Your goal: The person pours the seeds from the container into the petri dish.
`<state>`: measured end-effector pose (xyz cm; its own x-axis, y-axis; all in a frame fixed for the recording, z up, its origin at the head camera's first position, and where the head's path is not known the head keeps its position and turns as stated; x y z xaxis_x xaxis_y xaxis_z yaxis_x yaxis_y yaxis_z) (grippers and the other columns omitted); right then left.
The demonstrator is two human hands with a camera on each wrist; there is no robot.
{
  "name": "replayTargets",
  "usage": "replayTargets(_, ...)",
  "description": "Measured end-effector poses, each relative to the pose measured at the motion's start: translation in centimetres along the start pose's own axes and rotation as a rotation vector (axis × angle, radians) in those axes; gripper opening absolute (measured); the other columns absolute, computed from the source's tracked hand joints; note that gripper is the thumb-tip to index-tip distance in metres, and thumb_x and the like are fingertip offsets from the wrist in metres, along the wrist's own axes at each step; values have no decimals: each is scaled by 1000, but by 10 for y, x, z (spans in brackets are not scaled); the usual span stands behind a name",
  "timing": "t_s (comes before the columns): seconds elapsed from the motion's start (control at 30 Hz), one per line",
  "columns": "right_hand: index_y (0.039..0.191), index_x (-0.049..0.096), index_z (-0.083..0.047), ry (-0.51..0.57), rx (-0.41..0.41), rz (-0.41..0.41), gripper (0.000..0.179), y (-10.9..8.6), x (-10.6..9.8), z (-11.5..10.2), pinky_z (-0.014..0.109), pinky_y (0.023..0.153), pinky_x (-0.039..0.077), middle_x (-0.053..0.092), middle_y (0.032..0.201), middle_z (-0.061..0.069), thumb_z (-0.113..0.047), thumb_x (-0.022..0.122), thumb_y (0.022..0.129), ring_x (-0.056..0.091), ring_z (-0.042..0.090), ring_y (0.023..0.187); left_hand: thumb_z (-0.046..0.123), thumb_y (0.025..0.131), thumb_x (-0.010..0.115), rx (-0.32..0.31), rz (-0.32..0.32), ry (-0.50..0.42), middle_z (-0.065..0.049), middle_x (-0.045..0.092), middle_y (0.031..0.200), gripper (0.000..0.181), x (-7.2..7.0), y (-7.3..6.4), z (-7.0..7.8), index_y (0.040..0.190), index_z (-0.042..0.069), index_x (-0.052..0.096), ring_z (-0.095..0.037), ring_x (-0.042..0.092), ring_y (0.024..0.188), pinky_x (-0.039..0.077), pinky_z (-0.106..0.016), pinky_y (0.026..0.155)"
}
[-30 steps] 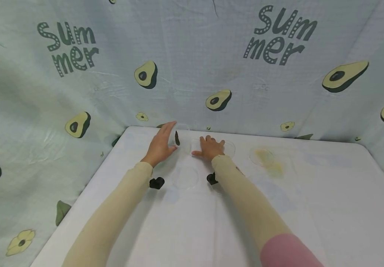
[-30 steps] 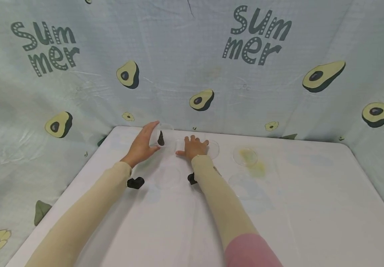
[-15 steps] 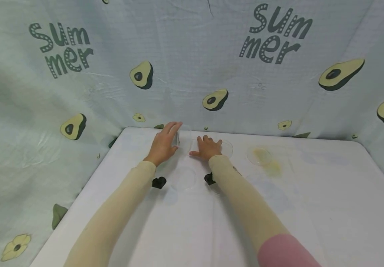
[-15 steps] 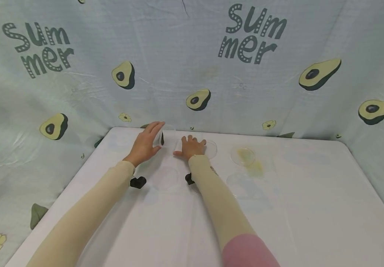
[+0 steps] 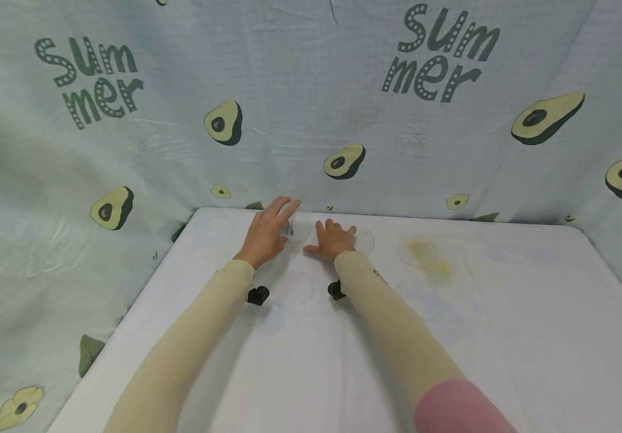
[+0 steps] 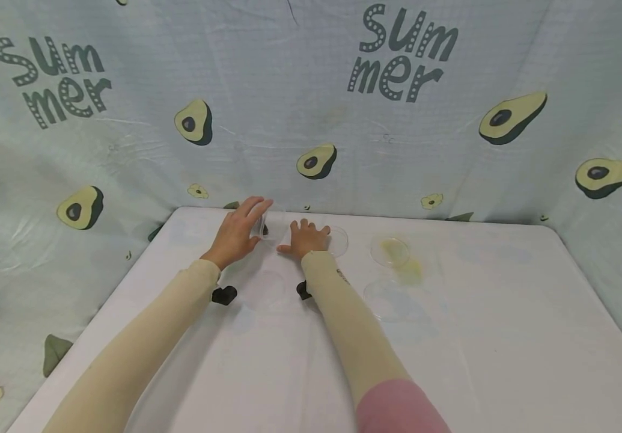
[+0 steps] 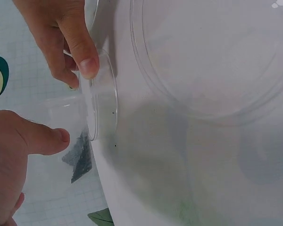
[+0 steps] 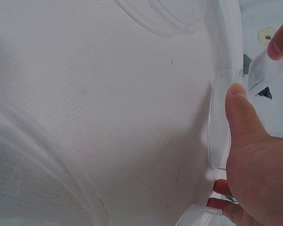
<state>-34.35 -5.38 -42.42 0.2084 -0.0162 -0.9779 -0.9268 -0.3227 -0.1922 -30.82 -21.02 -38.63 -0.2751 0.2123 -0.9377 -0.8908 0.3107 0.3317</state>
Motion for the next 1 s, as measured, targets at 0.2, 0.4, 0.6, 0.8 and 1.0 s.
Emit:
replayTargets(0.2, 152, 28, -16, -5, 1, 7, 85, 0, -1, -1, 64, 112, 28, 36, 153, 12, -68, 48, 88, 39, 31, 140, 2, 80, 76, 35, -7, 44, -7, 35, 154, 86, 0, 1, 2, 151, 25, 32, -25, 33, 143, 38, -53, 109)
replayTargets(0.4, 152, 29, -16, 0, 1, 12, 85, 1, 0, -1, 64, 112, 28, 36, 153, 11, -69, 48, 88, 40, 31, 139, -2, 82, 72, 64, -4, 73, -7, 36, 153, 83, 2, 3, 2, 150, 26, 33, -25, 32, 144, 37, -51, 111)
replayTargets(0.6, 152, 29, -16, 11, 3, 12, 85, 0, 0, -1, 64, 112, 27, 36, 153, 12, -67, 50, 88, 40, 31, 139, -5, 83, 69, 99, 12, 82, -8, 38, 152, 80, 2, 5, 3, 150, 24, 35, -26, 32, 144, 37, -50, 111)
replayTargets(0.8, 152, 29, -16, 0, 3, 7, 86, 3, 2, 0, 64, 112, 28, 36, 153, 11, -68, 49, 87, 40, 30, 139, -5, 83, 68, 121, 16, 92, -7, 39, 151, 78, 1, 6, 5, 149, 23, 37, -25, 32, 144, 39, -49, 110)
replayTargets(1.0, 151, 30, -16, -12, 8, 10, 85, 3, 1, 1, 64, 112, 28, 37, 152, 11, -69, 48, 87, 41, 30, 138, -7, 83, 67, 158, 32, 121, -7, 42, 150, 75, 1, 9, 6, 147, 22, 40, -26, 33, 144, 38, -48, 112)
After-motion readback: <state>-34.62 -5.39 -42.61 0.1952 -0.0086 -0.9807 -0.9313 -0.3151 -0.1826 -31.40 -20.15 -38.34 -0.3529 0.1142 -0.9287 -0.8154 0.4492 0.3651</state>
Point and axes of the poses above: each hand's wrist, its own y-axis towards the middle knuckle, its own x-axis out of the palm, z = x × y, the point moved 2 cm from there along y, towards the middle knuckle
